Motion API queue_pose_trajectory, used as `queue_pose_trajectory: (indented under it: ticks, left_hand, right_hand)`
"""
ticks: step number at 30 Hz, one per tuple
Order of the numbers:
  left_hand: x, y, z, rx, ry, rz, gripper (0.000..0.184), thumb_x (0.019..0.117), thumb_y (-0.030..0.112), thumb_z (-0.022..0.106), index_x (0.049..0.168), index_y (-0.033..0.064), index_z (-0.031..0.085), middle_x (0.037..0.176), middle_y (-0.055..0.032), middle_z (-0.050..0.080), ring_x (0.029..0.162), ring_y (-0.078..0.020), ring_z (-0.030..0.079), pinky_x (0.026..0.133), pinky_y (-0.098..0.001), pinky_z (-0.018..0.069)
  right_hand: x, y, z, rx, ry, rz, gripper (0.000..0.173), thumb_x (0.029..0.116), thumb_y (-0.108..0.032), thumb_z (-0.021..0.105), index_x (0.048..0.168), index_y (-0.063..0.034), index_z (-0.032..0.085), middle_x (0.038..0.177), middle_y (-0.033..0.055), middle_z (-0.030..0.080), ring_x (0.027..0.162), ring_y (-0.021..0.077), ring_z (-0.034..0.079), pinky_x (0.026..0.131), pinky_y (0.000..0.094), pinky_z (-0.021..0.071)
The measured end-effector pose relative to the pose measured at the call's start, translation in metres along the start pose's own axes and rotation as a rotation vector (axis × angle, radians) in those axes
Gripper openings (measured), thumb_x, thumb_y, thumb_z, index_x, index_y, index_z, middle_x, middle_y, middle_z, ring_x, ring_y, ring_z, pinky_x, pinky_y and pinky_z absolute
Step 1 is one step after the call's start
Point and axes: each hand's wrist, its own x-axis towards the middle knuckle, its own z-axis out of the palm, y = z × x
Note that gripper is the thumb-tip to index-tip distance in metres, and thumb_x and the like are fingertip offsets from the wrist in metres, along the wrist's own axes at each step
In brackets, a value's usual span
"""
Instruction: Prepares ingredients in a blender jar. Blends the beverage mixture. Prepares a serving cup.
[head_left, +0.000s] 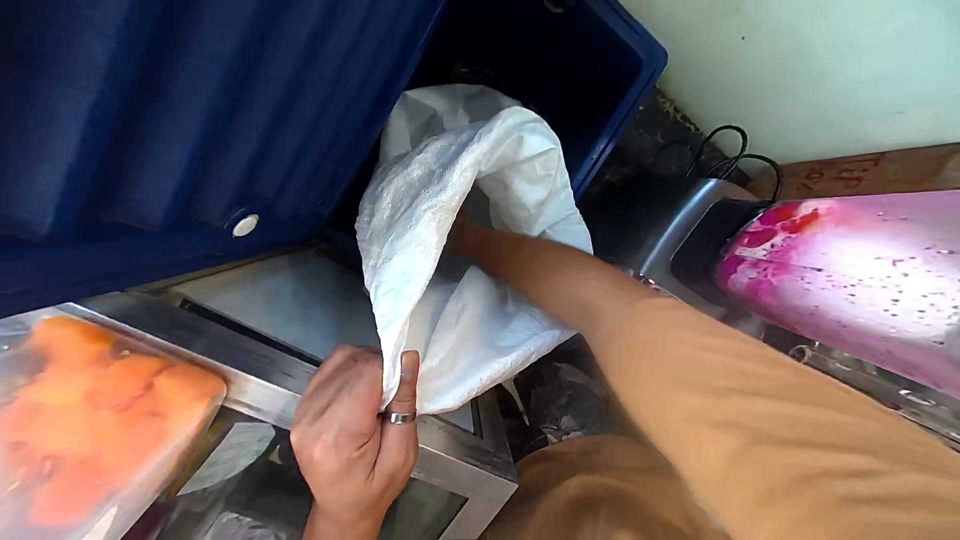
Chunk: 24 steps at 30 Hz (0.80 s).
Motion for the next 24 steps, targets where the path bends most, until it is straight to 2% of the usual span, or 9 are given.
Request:
queue_pose_trajectory:
  ticks: [2,4,7,10,13,15,18,21,24]
  left_hand:
    - [-0.003,0.001,-0.001,0.018,-0.004,-0.007,0.037,0.1055,0.026,0.055,0.074,0.0068,0.061,0.068,-0.0018,0.06,0.072,-0.0092,0.059,0.069,-0.0252,0.0474]
    - [-0.003,0.003,-0.003,0.029,-0.014,-0.011,0.037,0.1051,0.026,0.055,0.075,0.0065,0.065,0.068,-0.0016,0.061,0.07,-0.0098,0.059,0.068,-0.0269,0.0471]
    - [-0.002,0.004,-0.003,0.068,-0.03,-0.017,0.038,0.1045,0.026,0.054,0.073,0.008,0.065,0.066,-0.0003,0.06,0.068,-0.0105,0.058,0.067,-0.0291,0.0482]
    - [-0.004,0.004,-0.002,0.09,-0.03,-0.031,0.038,0.1035,0.026,0.054,0.071,0.0094,0.064,0.064,0.0009,0.058,0.068,-0.0118,0.058,0.066,-0.0314,0.0481]
    - [-0.004,0.004,-0.004,0.109,-0.034,-0.027,0.039,0.1041,0.029,0.053,0.071,0.0099,0.064,0.064,0.0011,0.056,0.067,-0.0125,0.057,0.067,-0.0328,0.0481]
    - [-0.003,0.006,-0.004,0.111,-0.039,-0.029,0.039,0.1044,0.03,0.053,0.073,0.0096,0.065,0.065,0.0003,0.058,0.069,-0.0129,0.058,0.069,-0.0335,0.0488]
    - [-0.003,0.009,-0.006,0.138,-0.036,-0.027,0.04,0.1047,0.032,0.054,0.075,0.0084,0.066,0.068,-0.002,0.059,0.071,-0.0151,0.061,0.069,-0.0349,0.0511]
    - [-0.004,0.014,-0.009,0.167,-0.041,-0.021,0.042,0.1053,0.034,0.053,0.08,0.0035,0.068,0.07,-0.0083,0.061,0.073,-0.0218,0.063,0.07,-0.0418,0.0529]
    - [-0.003,0.024,-0.009,0.17,-0.086,-0.03,0.046,0.1056,0.035,0.052,0.084,-0.0018,0.068,0.074,-0.0153,0.064,0.076,-0.0293,0.066,0.073,-0.0509,0.0531]
  right_hand:
    - [-0.007,-0.003,0.02,-0.102,-0.289,0.003,0.034,0.101,-0.016,0.061,0.127,0.0048,0.066,0.139,0.0289,0.058,0.135,0.0455,0.051,0.112,0.0607,0.0403]
    - [-0.007,0.014,0.041,-0.159,-0.444,-0.041,0.032,0.0988,-0.025,0.063,0.117,-0.0009,0.072,0.13,0.0251,0.065,0.13,0.045,0.055,0.106,0.0654,0.045]
    - [-0.008,0.038,0.044,-0.086,-0.436,-0.083,0.033,0.1008,-0.034,0.061,0.111,-0.0052,0.074,0.118,0.0195,0.07,0.119,0.0397,0.063,0.098,0.0661,0.0498]
    - [-0.029,0.024,-0.005,0.192,-0.406,0.053,0.039,0.1019,-0.038,0.062,0.106,-0.0012,0.074,0.105,0.0194,0.072,0.103,0.0357,0.068,0.094,0.0635,0.0513]
    - [-0.074,-0.001,-0.065,0.573,-0.256,0.284,0.042,0.1034,-0.036,0.057,0.11,0.0027,0.07,0.102,0.021,0.07,0.095,0.0319,0.069,0.089,0.0572,0.0544]
    - [-0.114,-0.011,-0.092,0.79,-0.138,0.35,0.043,0.1052,-0.033,0.052,0.122,0.0042,0.065,0.117,0.0216,0.067,0.106,0.0296,0.067,0.094,0.0518,0.0552]
    - [-0.178,-0.026,-0.111,1.136,0.136,0.373,0.042,0.1062,-0.03,0.043,0.123,0.0031,0.062,0.114,0.015,0.068,0.101,0.022,0.068,0.091,0.043,0.0576]
    - [-0.248,-0.062,-0.142,1.474,0.424,0.311,0.044,0.1073,-0.027,0.036,0.128,0.0054,0.056,0.119,0.0178,0.067,0.106,0.0253,0.068,0.095,0.0447,0.0573]
    - [-0.333,-0.105,-0.188,1.591,0.684,0.197,0.046,0.1075,-0.029,0.03,0.127,0.0046,0.055,0.118,0.0192,0.067,0.108,0.0275,0.068,0.098,0.0466,0.0556]
